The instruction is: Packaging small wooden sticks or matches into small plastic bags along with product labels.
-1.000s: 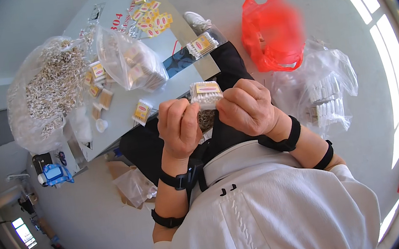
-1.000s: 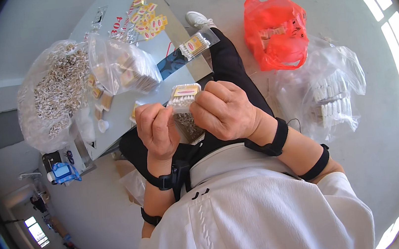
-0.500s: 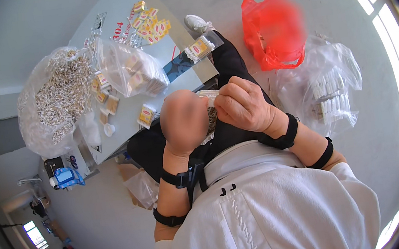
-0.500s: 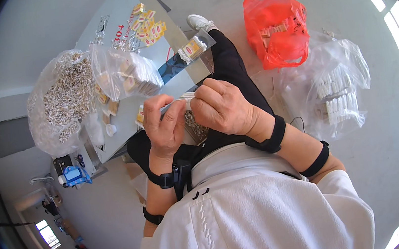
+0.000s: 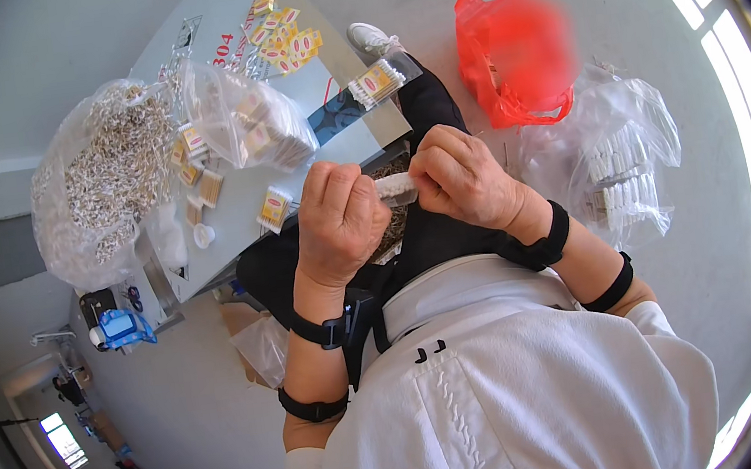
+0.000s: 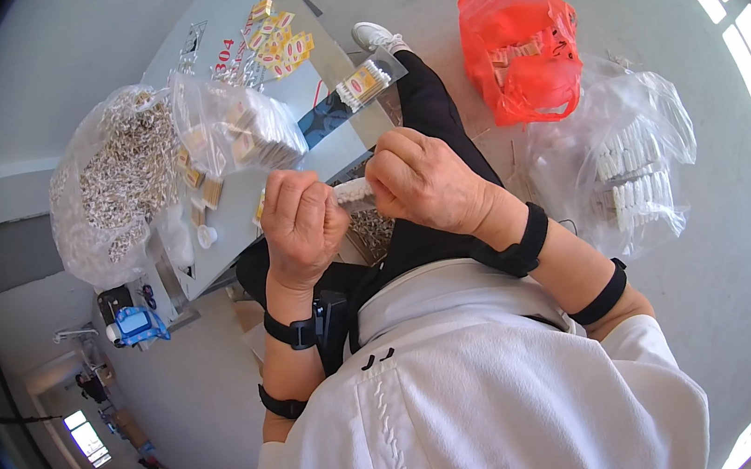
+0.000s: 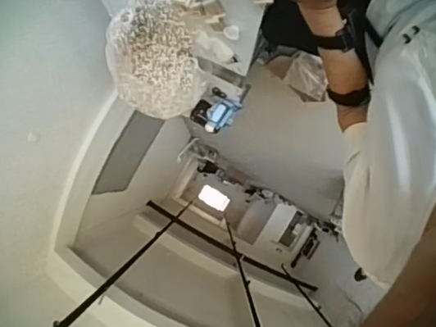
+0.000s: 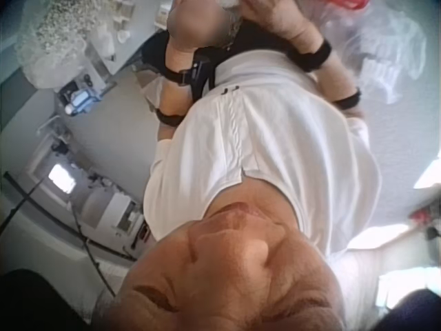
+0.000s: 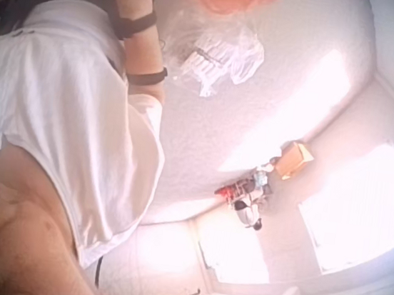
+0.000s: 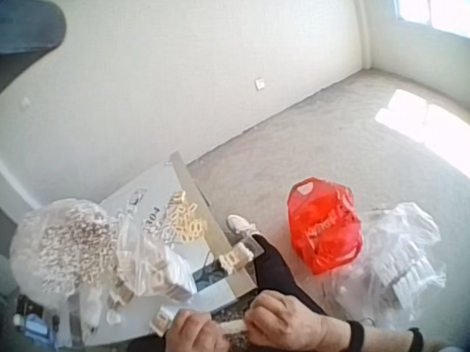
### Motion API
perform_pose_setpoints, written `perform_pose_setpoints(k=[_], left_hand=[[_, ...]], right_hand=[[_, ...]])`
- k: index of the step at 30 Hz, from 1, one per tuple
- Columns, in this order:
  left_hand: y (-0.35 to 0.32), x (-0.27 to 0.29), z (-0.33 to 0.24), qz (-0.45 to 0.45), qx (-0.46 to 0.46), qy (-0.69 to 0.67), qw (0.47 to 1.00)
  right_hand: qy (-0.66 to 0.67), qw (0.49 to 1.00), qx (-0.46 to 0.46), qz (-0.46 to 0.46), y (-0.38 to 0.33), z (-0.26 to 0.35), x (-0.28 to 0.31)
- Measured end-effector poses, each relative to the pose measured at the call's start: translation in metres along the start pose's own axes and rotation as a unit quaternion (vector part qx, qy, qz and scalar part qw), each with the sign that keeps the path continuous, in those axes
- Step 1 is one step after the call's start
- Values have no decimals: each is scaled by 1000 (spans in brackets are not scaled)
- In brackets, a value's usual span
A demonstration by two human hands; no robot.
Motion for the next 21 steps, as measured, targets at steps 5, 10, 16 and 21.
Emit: perform_pose_setpoints(k=[5,10,16,21], left_hand=[[-3,5,0,-17,13,0,1000],[-6,21,6,-56,67,-58,994],[0,21,-2,-110,65,-97,987],[-1,20,-10,-156,154,-169,961]], right_hand=[[19,1000,-10,-9,1,0,9],[267,871,-411,22,-16,-34,9],[721,462,-450,253,-5,-15,-32],[757,432,-475,121,-2,-12,-38]])
Point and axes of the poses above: each hand's wrist, its own y-axis towards the middle knuckle, its own x-axis out of the back of the hand, z = x × y, the point moved 2 cm from there along y, towards the middle knuckle, and after that the axes turned 7 degrees about -x, right-handed, at the moved point
